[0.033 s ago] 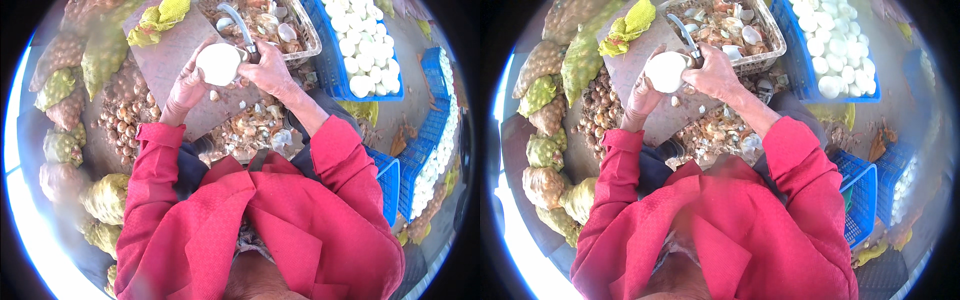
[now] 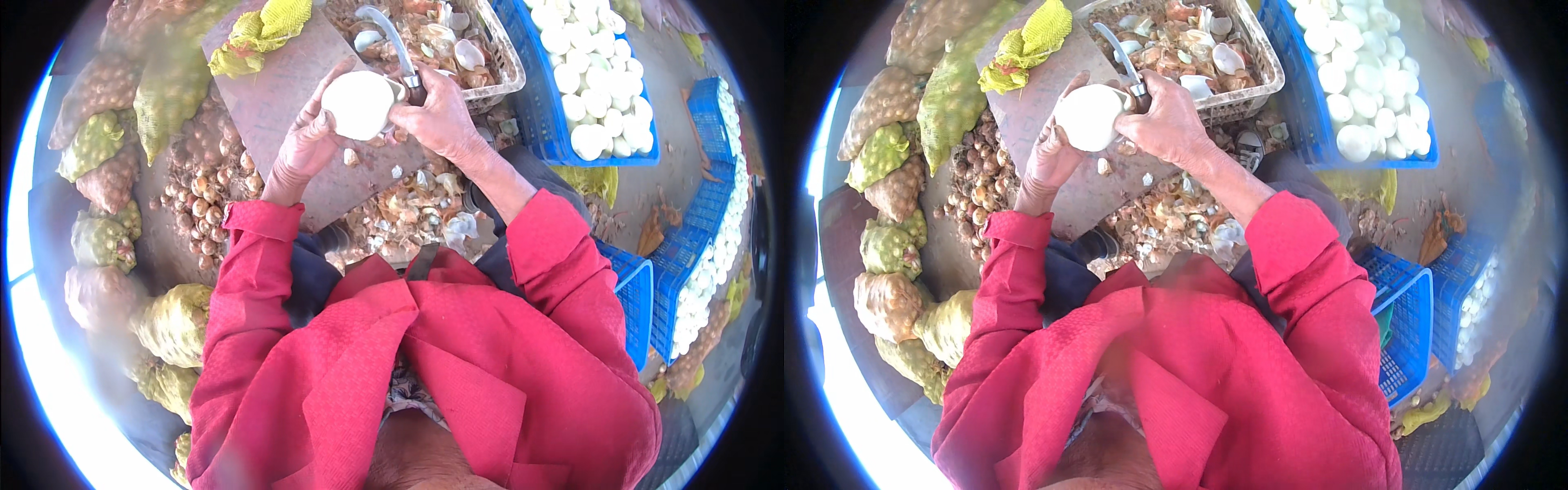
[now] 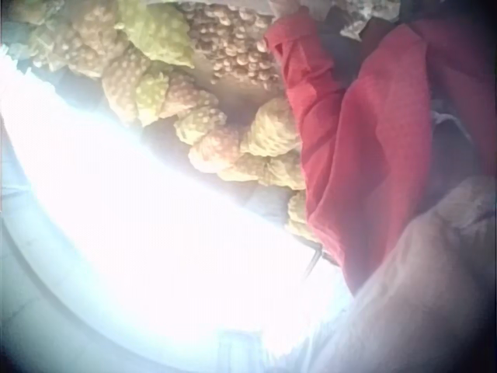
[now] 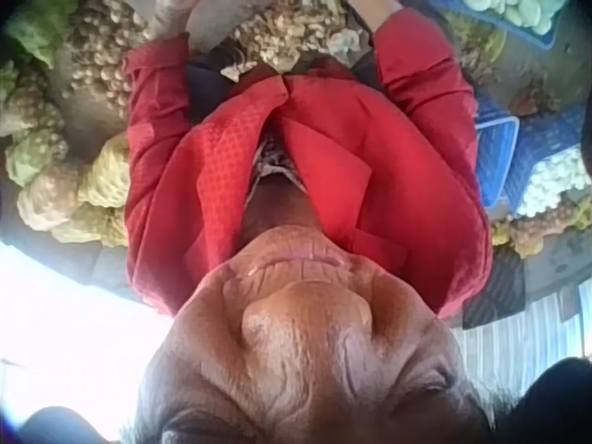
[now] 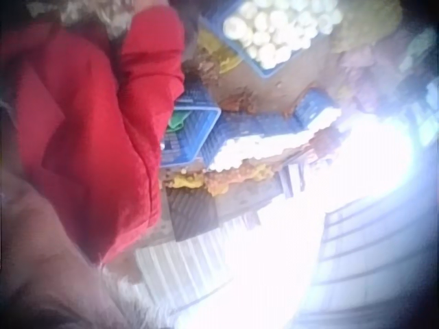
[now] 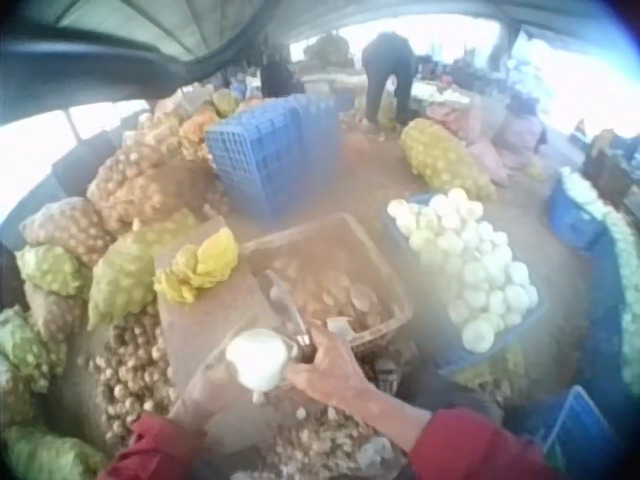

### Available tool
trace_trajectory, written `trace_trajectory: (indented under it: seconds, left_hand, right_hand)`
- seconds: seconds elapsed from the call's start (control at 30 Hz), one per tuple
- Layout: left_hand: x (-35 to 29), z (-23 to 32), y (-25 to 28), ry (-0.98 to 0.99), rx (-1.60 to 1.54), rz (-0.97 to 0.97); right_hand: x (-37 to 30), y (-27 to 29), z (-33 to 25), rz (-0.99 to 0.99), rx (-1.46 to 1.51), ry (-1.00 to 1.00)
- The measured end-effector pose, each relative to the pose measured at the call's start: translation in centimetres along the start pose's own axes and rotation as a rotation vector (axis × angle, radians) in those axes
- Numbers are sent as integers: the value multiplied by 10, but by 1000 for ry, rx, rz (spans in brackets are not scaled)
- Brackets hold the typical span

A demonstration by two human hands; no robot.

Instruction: The person peels onions one by one using a small knife, removing the outer skin and placing the peeled onions into a blue crate. Onion skins are discarded into a separate container.

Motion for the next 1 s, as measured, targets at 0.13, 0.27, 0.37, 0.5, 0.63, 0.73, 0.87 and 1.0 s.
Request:
trace_trajectory:
  seconds: [0.13,0.27,0.37,0.5,0.63,0.73,0.87,1.0]
  left_hand:
    - [-4,-11,5,153,27,164]
    - [0,-12,-23,217,-339,70]
    - [0,-18,-18,237,-199,270]
    - [0,-6,-15,215,-123,159]
    - [-7,-1,-19,198,-73,215]
    - [-9,4,-19,203,-3,136]
    - [-11,5,-19,268,44,103]
    - [-11,4,-22,278,116,145]
  right_hand:
    - [0,7,-9,170,-408,260]
    - [-7,-3,-8,114,-628,415]
    - [-11,-9,-8,89,-651,394]
    - [-3,-3,-8,126,-554,364]
    - [-1,0,-5,124,-518,415]
    - [0,2,-10,135,-448,366]
    - [4,5,-6,173,-509,406]
    - [6,8,-8,198,-546,405]
Point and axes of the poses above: each hand's wrist, its own x-axis towards the middle knuckle, its own y-axis out of the back of the hand, z = x × y, the point moved 3 cm from there along x, towards the middle knuckle, and after that the axes turned 8 degrees about y, right-handed, at the moved point
